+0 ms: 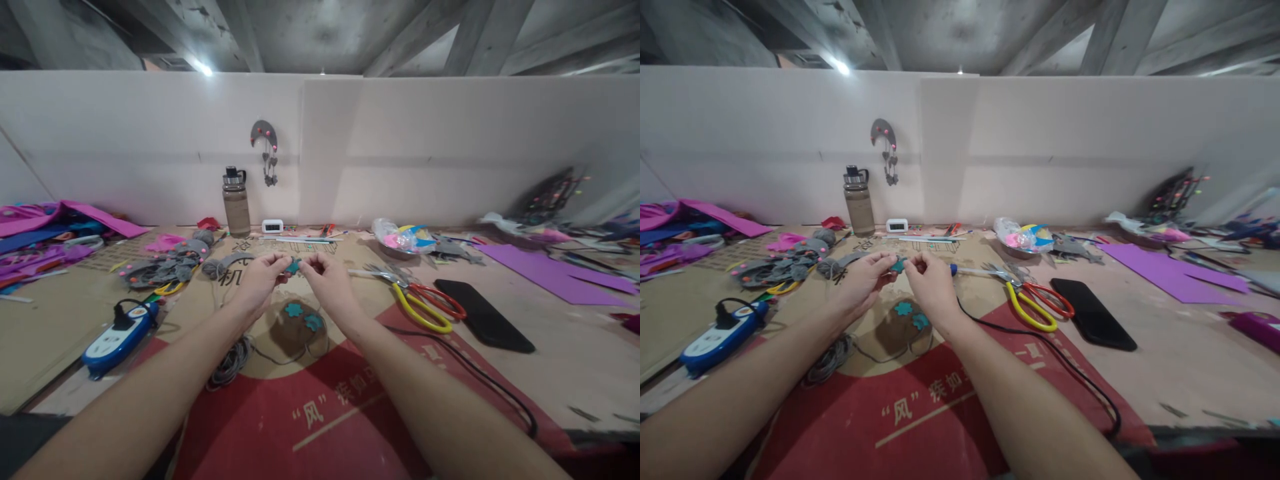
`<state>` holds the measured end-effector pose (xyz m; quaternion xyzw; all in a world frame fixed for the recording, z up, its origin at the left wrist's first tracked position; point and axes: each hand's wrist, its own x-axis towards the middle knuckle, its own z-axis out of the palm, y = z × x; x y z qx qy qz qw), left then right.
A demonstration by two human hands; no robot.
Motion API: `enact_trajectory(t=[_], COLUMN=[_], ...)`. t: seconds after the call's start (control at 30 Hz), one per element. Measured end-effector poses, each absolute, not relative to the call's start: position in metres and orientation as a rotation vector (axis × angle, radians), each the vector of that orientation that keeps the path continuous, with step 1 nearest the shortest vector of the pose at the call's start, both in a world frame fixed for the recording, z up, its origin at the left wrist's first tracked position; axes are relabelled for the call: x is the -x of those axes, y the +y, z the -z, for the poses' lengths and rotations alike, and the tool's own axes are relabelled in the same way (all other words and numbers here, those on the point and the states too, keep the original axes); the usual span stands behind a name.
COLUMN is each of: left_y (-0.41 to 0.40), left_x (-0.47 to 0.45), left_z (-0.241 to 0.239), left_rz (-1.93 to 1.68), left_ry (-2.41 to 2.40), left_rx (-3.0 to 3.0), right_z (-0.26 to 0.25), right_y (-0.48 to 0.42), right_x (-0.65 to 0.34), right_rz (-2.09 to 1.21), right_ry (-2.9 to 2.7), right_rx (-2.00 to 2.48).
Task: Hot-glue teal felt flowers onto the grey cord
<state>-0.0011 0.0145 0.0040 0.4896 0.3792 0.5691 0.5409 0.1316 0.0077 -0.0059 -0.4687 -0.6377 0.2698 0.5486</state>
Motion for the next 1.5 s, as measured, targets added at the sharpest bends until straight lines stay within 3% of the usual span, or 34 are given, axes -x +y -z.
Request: enact_trajectory(t=[0.7, 1.17, 1.5], left_y=[0.0093, 0.0130, 0.0139], left_x=[0.0040, 0.0047, 0.0073], left_z=[-0.0091, -0.0024, -0.0065], left_rz=[-1.202, -1.274, -1.228], left_ry=[0.725, 0.992, 0.925], left_rx=[-1.154, -1.456, -1.281], right_z=[0.0013, 0.0052, 0.0038], right_y=[0.0092, 0.0105, 0.0047], right_x=[-0.1342, -0.1312, -0.1292], right_rz=[-0.820, -0.774, -0.793], right_ry=[-1.407, -1.466, -1.469], right_rx=[1.091, 1.143, 1.104])
